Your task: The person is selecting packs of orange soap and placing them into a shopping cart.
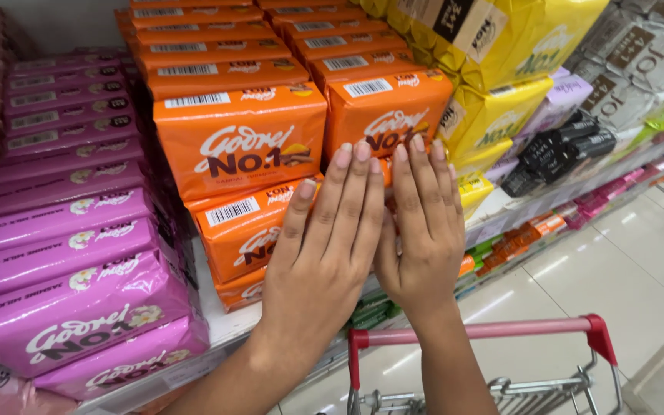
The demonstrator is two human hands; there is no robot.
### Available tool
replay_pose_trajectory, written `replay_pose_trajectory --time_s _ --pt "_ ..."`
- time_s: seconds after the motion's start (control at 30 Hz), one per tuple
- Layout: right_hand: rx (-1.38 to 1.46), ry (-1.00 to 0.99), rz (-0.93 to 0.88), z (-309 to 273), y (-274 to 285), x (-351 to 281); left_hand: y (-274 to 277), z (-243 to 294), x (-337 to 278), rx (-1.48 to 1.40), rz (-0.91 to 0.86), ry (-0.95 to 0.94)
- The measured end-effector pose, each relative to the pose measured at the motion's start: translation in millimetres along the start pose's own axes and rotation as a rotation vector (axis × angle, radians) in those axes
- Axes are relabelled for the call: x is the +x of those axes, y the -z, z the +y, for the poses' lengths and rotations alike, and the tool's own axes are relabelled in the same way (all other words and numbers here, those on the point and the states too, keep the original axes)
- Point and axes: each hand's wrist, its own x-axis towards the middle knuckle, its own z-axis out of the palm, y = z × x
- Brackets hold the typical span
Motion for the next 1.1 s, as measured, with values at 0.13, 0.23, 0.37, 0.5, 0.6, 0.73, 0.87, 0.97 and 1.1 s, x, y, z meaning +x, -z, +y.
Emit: replay_pose_trajectory --time_s 0.13,0.23,0.37,0.5,0.6,0.73,0.87,0.97,1.1 --pt "-0.125 -0.057 -0.039 -4.6 15.1 -38.1 -6.4 16.8 -20.5 -0.073 0.016 -0.009" --pt "-0.253 -0.109 -0.095 -5.7 28.8 -82.1 -16.6 40.0 -44.8 -0.213 -0.001 -0.058" --pt "-0.35 -0.219 -0.191 -4.9 42.3 -150.9 -38.7 80.3 -82.5 -0.434 -0.052 -0.218" --pt "-0.458 -0.422 -0.344 -19.4 58.5 -239.1 -70.3 137.5 -138.2 -0.732 -0.179 -0.392" --pt "-0.519 -0.615 -0.448 -33.2 68.4 -314.2 -99.0 194.7 -198.9 -1.005 -0.281 -0.498" --pt "-0.568 -0.871 -0.523 -68.7 83.8 -420.9 -120.3 253.2 -283.7 -1.15 -0.404 -0.72" --pt "-0.534 -1.095 -0.484 -107.5 84.9 -476.5 -141.0 285.8 -346.8 -1.209 -0.532 -0.843" --pt "-0.49 -1.275 -0.417 -129.5 82.1 -506.3 -139.2 290.9 -350.9 -1.133 -0.869 -0.964" --pt "-0.548 -1.35 -0.387 -136.4 72.1 -519.5 -149.2 297.1 -368.3 -1.008 -0.665 -0.861"
